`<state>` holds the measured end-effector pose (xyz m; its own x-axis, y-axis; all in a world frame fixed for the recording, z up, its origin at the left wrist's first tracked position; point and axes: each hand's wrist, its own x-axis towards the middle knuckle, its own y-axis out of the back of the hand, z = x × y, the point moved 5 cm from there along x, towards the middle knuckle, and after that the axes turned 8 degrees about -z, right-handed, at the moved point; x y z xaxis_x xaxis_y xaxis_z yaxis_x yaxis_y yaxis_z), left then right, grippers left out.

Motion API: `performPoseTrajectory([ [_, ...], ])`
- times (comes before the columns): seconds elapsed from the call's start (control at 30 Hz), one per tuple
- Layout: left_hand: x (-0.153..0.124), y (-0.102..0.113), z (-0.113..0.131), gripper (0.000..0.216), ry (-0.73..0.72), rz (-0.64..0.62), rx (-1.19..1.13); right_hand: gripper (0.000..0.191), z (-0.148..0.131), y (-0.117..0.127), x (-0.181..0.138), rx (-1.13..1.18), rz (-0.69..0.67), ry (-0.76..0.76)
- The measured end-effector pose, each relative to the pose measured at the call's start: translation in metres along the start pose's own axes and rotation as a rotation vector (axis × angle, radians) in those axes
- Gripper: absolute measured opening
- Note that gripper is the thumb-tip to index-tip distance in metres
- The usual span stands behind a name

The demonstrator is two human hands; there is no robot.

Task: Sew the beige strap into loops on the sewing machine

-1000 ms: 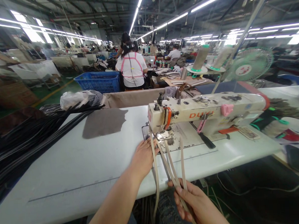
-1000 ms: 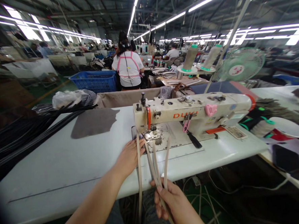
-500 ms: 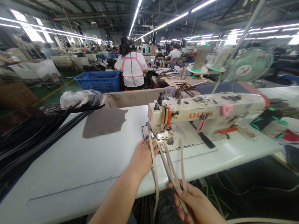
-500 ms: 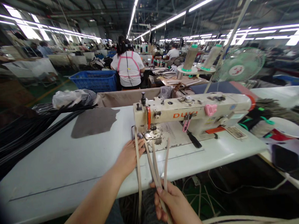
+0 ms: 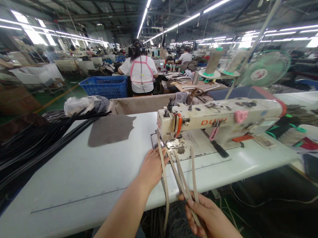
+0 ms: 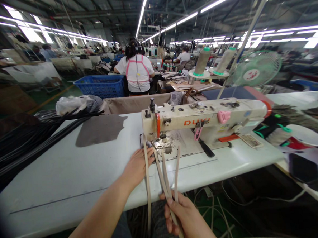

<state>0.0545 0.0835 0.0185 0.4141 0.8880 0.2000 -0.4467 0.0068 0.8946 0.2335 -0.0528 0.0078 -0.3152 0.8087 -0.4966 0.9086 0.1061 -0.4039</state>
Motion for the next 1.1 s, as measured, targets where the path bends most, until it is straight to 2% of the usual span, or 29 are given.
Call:
performPoseTrajectory([
  [0.3,-0.0011,-0.0016,-0.001,0.039,-0.026,0.015,0.012,0.06,0.0011,-0.0008,0.0002,0.012,0.03,-0.023],
  [1.1,0.0006,-0.0009,-0.0022,0.041,-0.012,-0.005,0.031,0.051,0.0048,0.0017,-0.0033,0.009,0.015,-0.016],
])
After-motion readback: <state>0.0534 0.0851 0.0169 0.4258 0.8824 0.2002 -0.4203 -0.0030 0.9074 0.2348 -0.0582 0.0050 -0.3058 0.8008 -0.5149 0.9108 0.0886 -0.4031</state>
